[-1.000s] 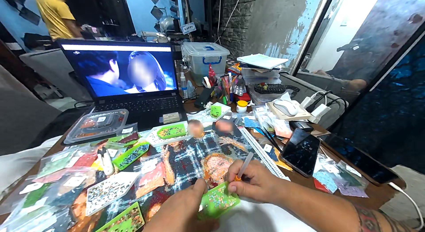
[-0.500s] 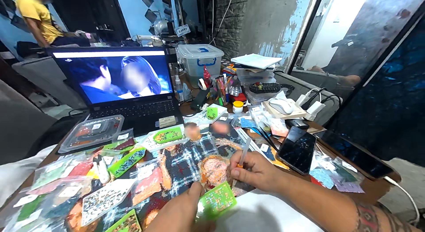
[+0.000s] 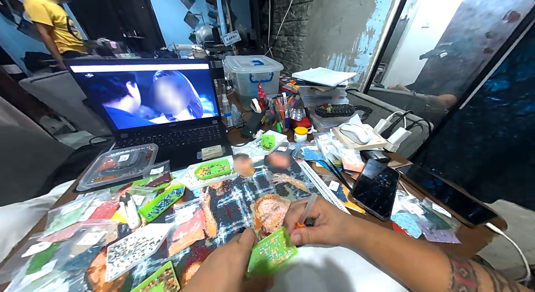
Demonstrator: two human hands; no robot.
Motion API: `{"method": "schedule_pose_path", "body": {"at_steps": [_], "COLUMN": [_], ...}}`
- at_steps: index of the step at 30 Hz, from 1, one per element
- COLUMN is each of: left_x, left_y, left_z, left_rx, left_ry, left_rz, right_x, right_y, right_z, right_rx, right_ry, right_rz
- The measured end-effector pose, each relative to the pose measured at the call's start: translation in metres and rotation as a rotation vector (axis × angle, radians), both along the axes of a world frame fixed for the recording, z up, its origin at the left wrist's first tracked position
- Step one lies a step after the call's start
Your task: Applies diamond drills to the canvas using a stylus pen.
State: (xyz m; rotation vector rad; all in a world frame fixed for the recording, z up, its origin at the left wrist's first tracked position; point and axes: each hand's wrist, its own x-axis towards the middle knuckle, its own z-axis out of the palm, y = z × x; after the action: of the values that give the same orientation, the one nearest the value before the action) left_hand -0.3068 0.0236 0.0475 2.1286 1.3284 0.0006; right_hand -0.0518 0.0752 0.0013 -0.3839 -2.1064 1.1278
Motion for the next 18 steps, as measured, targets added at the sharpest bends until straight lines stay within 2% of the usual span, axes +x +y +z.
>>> {"method": "schedule_pose_path", "body": {"at_steps": [11,18], "left_x": [0.0009,0.0002], "left_y": [0.0004,0.0001], "left_z": [0.0009,0.0001], "left_rx": [-0.011,-0.01], "left_ry": [0.026,0.014], "left_rz": [0.008,0.009], "right_x": [0.0011,-0.0008], "right_y": [-0.0046,-0.0036], "right_z": [0.0031,-0.0004], "right_rx": [-0.059,0.033], "right_ry": [-0.064,-0.074], "right_rz": [-0.088,-0.091]}}
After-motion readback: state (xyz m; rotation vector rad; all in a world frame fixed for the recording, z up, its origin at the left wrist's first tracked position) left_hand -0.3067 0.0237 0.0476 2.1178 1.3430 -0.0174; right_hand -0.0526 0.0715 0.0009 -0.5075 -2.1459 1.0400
